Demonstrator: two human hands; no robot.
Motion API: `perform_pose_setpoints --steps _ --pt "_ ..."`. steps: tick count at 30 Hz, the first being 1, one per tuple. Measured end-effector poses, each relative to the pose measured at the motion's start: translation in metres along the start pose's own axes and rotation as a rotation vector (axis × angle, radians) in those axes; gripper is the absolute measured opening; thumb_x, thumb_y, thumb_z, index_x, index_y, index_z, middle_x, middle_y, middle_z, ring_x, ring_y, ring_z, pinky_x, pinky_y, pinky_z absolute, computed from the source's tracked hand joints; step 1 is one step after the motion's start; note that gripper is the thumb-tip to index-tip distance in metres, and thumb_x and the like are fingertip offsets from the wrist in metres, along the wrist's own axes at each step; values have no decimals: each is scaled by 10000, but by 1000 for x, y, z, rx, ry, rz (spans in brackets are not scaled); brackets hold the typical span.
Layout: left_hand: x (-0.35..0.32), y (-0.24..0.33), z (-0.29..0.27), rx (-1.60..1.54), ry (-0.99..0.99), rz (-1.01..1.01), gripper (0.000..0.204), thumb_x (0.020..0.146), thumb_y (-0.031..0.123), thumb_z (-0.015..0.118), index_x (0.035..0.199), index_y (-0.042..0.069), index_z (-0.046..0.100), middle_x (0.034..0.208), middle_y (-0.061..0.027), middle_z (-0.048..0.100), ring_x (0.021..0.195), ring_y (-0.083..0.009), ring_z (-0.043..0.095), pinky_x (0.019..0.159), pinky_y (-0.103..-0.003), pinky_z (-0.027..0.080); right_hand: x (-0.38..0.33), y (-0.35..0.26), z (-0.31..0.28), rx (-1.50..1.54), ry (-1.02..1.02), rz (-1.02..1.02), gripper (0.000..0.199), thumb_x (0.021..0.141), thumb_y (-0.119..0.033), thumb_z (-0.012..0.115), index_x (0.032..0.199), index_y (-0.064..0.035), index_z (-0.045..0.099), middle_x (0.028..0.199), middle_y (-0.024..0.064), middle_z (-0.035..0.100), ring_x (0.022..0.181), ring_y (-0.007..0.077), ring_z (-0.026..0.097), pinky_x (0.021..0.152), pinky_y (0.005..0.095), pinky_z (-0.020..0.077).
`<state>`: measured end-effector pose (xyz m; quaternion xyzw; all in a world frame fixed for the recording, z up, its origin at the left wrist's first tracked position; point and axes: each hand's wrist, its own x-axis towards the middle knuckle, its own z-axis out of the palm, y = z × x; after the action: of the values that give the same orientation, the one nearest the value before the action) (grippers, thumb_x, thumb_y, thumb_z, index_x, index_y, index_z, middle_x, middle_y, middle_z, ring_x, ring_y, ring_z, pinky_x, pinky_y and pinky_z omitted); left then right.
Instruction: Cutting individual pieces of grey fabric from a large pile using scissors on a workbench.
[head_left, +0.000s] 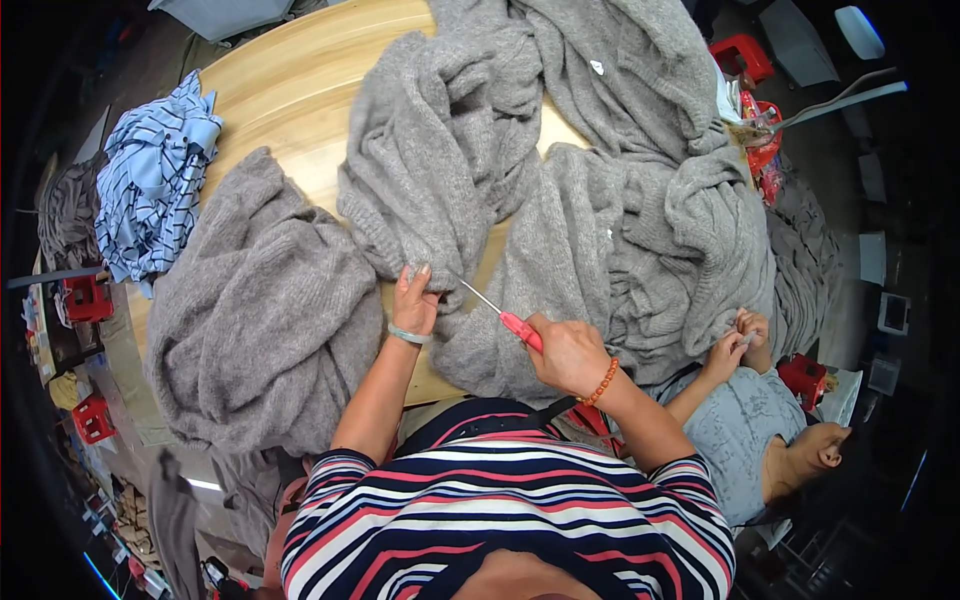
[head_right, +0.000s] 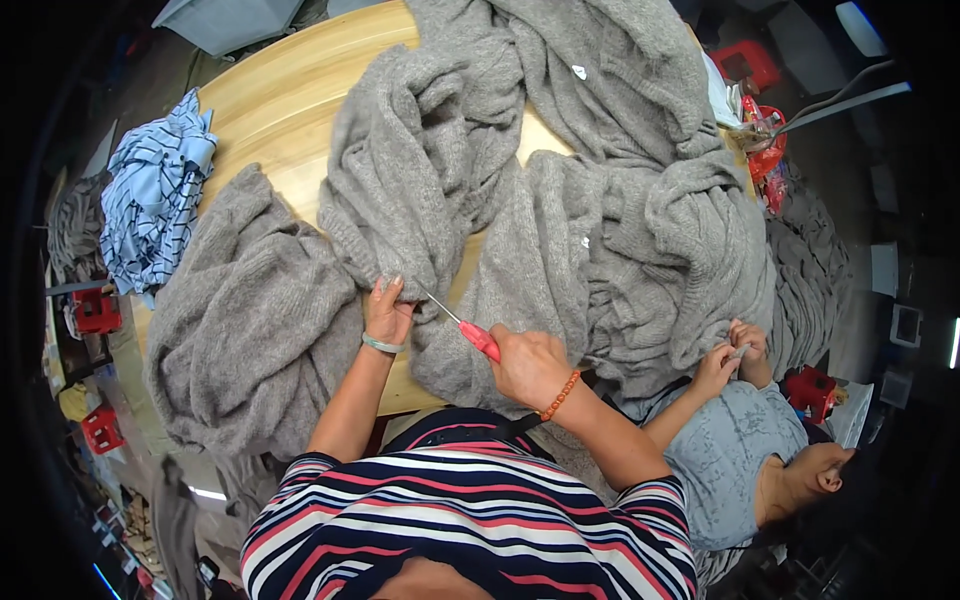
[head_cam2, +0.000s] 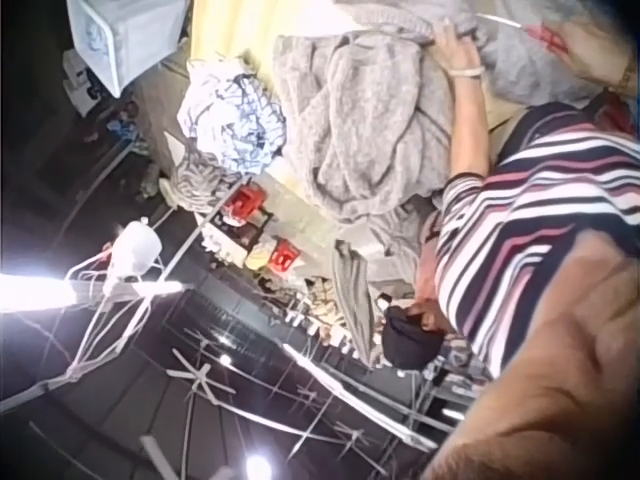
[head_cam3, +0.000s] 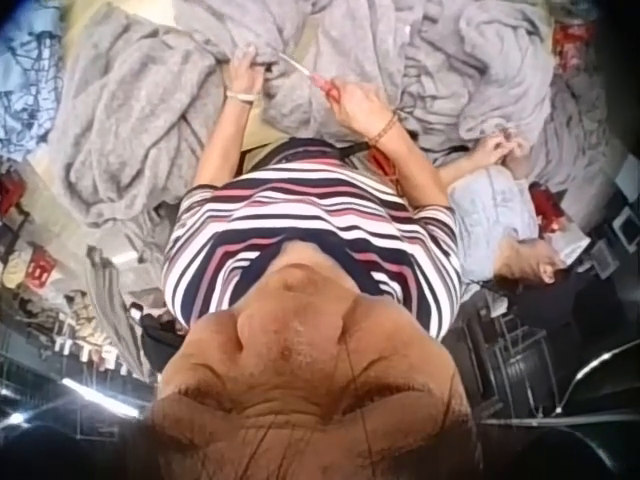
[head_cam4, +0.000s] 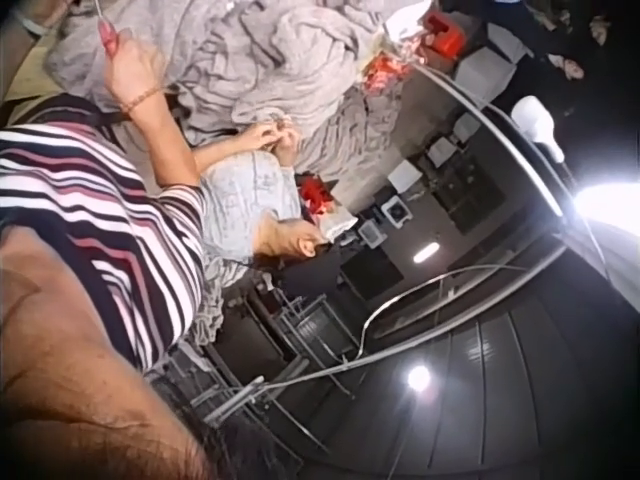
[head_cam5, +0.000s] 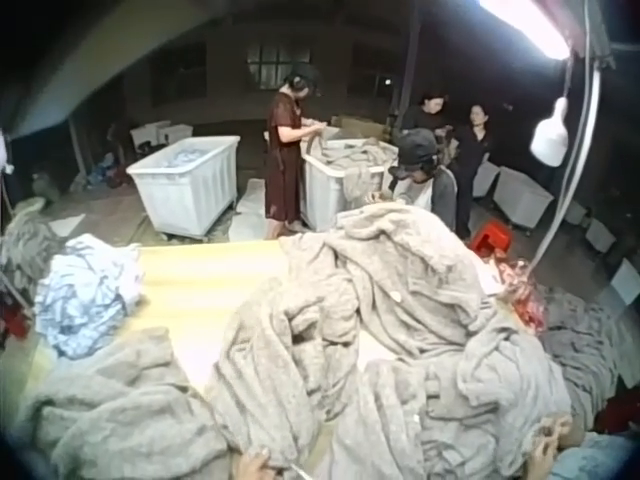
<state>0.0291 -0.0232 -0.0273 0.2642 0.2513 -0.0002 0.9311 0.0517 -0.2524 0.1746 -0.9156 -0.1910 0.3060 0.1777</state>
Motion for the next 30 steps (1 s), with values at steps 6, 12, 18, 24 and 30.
perform_pose_setpoints --steps 6,12,18,24,30 --pt "-3 -4 -6 55 57 41 347 944 68 590 1275 60 485 1199 -81 613 1106 -215 605 965 -403 497 4 4 8 -38 -9 1 174 876 -222 593 964 -72 601 690 227 639 700 436 646 660 526 507" --pt "-5 16 -12 433 -98 111 330 951 152 616 1252 43 537 1215 -69 614 1083 -168 604 936 -352 497 3 -2 -2 5 87 18 153 879 -180 589 961 -50 586 743 231 650 732 437 647 664 524 509" --pt "46 84 33 19 11 17 510 971 365 576 1350 36 486 1302 -121 572 1173 -253 573 1005 -387 470 0 -2 1 -6 107 12 164 868 -174 605 982 -58 585 756 234 643 753 437 643 669 528 504" --pt "101 107 23 95 190 317 410 955 280 607 1269 22 554 1345 -154 559 1167 -298 569 1031 -429 439 -3 -7 1 39 145 -12 174 870 -196 614 991 -75 585 749 238 644 748 442 643 663 538 501" --pt "81 97 30 1326 -179 846 119 905 71 604 892 -37 556 1330 -232 560 1121 -259 576 985 -338 427 17 -17 -15 13 111 5 178 877 -230 604 964 -75 605 768 244 657 769 440 652 682 538 511"
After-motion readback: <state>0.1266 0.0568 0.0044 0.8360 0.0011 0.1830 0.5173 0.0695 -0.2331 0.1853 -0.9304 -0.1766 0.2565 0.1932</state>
